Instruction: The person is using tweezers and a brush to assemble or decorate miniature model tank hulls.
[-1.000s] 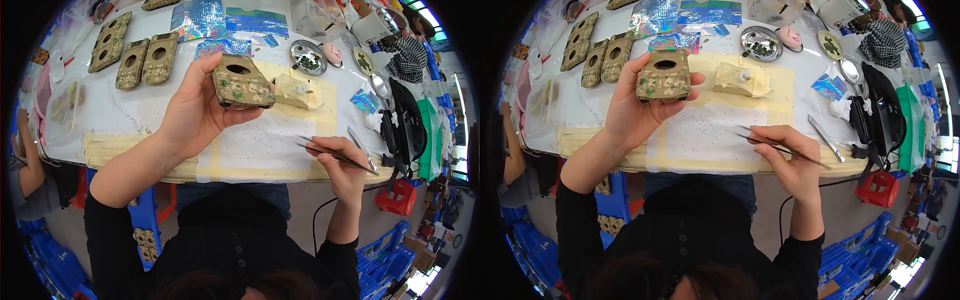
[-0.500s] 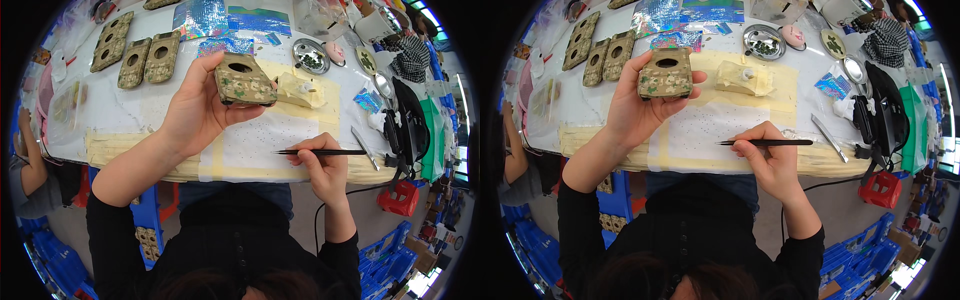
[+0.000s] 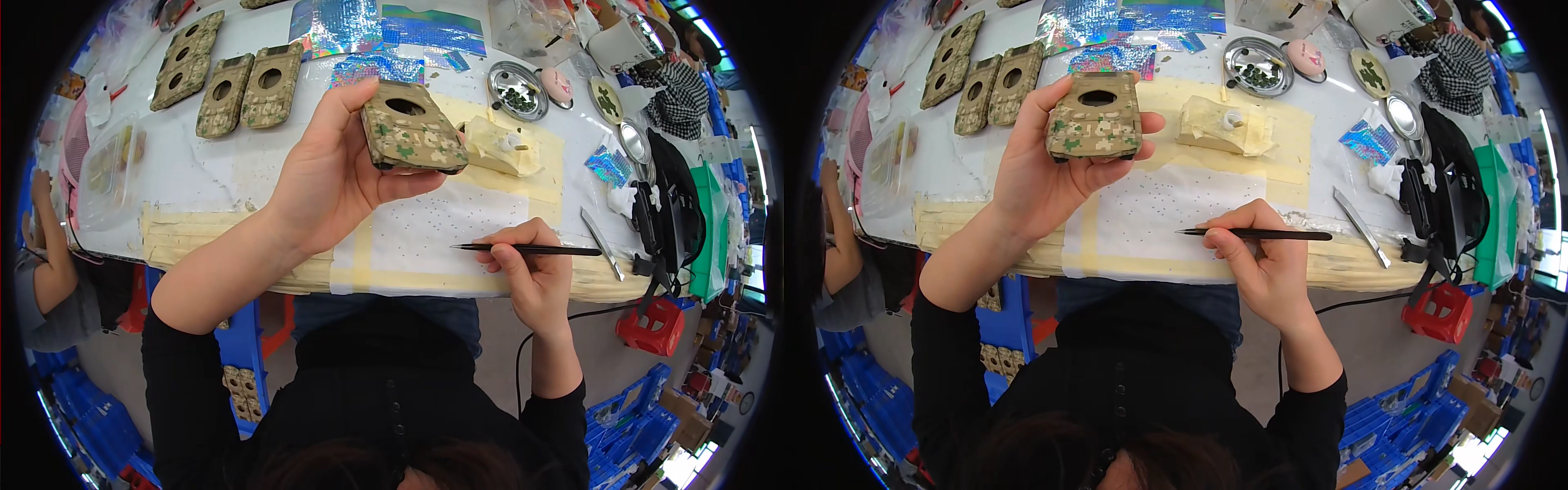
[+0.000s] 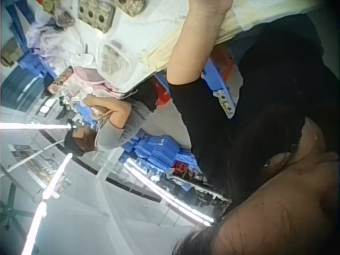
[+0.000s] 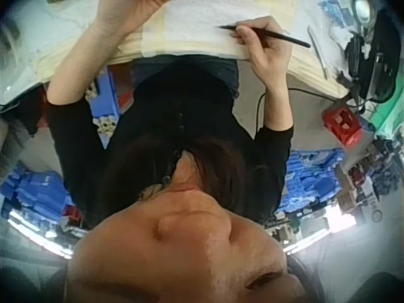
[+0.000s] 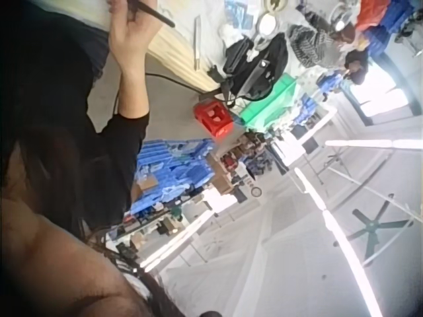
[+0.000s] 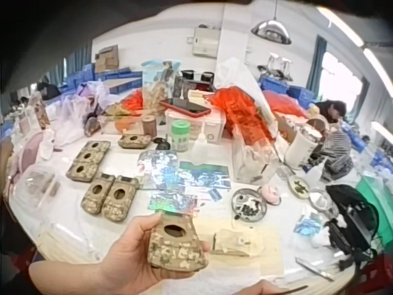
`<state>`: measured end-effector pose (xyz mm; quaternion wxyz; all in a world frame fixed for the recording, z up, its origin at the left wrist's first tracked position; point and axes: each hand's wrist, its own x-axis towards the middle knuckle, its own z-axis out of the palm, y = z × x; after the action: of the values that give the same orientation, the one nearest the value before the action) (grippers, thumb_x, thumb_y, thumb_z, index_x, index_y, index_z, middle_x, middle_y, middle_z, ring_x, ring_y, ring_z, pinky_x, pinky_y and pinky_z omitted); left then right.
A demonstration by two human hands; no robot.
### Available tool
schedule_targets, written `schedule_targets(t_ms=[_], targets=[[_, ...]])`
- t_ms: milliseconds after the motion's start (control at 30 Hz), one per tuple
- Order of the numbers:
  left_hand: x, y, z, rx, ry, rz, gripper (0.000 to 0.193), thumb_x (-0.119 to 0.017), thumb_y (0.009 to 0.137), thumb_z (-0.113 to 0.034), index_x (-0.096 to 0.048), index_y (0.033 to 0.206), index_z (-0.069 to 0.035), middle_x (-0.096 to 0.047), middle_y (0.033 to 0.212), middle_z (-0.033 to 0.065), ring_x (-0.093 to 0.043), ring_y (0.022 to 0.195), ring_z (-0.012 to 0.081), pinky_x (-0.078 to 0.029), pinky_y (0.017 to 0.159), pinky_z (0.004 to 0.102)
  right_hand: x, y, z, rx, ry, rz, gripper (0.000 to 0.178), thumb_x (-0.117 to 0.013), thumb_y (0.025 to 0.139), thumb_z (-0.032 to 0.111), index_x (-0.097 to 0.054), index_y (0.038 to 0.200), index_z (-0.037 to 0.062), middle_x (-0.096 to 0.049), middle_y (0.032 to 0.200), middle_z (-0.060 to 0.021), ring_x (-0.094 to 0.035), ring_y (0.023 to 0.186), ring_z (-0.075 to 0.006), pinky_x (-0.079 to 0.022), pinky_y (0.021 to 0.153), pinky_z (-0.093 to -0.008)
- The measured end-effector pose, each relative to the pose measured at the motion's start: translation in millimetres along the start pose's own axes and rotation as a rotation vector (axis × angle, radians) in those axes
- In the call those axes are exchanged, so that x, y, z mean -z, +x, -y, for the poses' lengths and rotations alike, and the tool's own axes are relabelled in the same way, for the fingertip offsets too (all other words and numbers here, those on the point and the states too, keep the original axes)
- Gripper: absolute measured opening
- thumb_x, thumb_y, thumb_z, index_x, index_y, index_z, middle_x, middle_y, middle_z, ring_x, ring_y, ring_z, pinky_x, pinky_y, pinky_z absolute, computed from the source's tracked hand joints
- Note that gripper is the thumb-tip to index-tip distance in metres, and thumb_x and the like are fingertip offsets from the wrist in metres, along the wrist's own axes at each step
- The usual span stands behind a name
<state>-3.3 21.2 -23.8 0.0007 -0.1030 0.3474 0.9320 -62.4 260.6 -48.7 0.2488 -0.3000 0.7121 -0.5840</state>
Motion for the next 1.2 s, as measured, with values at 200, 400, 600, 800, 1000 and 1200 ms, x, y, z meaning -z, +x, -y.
schedule_targets(t_ms=[200, 400, 600, 800, 1000, 1200], targets=[[0.6, 0.4, 0.1, -0.001, -0.005, 0.023, 0.054, -0.027, 0.096, -0.041, -0.039, 0.13, -0.001, -0.055, 0.116, 0.0255, -0.063, 0.098, 0.0274, -0.058, 0.077, 0.0296, -0.6, -0.4, 0.1, 0.001, 0.002, -0.001, 0.01, -0.055, 0.09, 0.007, -0.052, 0.089, -0.0026, -0.063, 0.08, -0.0113, -0.056, 0.069, -0.0106, -0.046, 0.065, -0.0226], [0.5, 0.8, 0.0, -0.002, -0.004, 0.025, 0.055, -0.027, 0.096, -0.041, -0.038, 0.131, -0.001, -0.055, 0.115, 0.0254, -0.063, 0.097, 0.0273, -0.058, 0.076, 0.0296, 0.3, -1.2, -0.1, -0.011, -0.001, 0.004, 0.01, -0.055, 0.09, 0.007, -0.052, 0.088, -0.0027, -0.063, 0.081, -0.0122, -0.057, 0.07, -0.0113, -0.047, 0.065, -0.023], [0.0, 0.7, -0.2, -0.001, 0.001, 0.02, 0.054, -0.027, 0.096, -0.041, -0.038, 0.131, -0.001, -0.055, 0.115, 0.0253, -0.063, 0.097, 0.0271, -0.058, 0.077, 0.0297, 1.1, -1.3, -1.4, 0.009, 0.005, 0.003, 0.01, -0.055, 0.09, 0.007, -0.051, 0.089, -0.0027, -0.064, 0.084, -0.013, -0.059, 0.072, -0.0122, -0.047, 0.066, -0.0234], [0.4, 0.8, -0.1, -0.004, 0.0, 0.02, 0.054, -0.027, 0.096, -0.042, -0.039, 0.129, -0.001, -0.055, 0.115, 0.0253, -0.063, 0.097, 0.0271, -0.058, 0.077, 0.0297, 0.5, -0.9, -1.4, 0.007, 0.004, 0.008, 0.01, -0.055, 0.09, 0.007, -0.051, 0.089, -0.0024, -0.064, 0.085, -0.0124, -0.058, 0.072, -0.0117, -0.047, 0.066, -0.0232], [-1.2, 0.7, -0.2, 0.004, -0.013, -0.006, 0.053, -0.027, 0.096, -0.042, -0.042, 0.127, -0.001, -0.055, 0.115, 0.0253, -0.063, 0.098, 0.0273, -0.058, 0.077, 0.03, 0.6, -0.8, -1.4, 0.022, -0.008, 0.009, 0.01, -0.054, 0.091, 0.007, -0.051, 0.089, -0.0024, -0.064, 0.085, -0.0126, -0.058, 0.072, -0.0114, -0.047, 0.066, -0.0231], [-0.4, 1.0, 0.6, 0.001, -0.006, -0.014, 0.053, -0.027, 0.096, -0.042, -0.042, 0.126, -0.001, -0.055, 0.115, 0.0256, -0.063, 0.098, 0.0274, -0.058, 0.077, 0.0299, -0.3, -0.1, -0.8, 0.027, 0.037, -0.024, 0.012, -0.055, 0.09, 0.009, -0.052, 0.088, -0.0021, -0.063, 0.081, -0.0111, -0.057, 0.069, -0.0104, -0.047, 0.064, -0.0223]])
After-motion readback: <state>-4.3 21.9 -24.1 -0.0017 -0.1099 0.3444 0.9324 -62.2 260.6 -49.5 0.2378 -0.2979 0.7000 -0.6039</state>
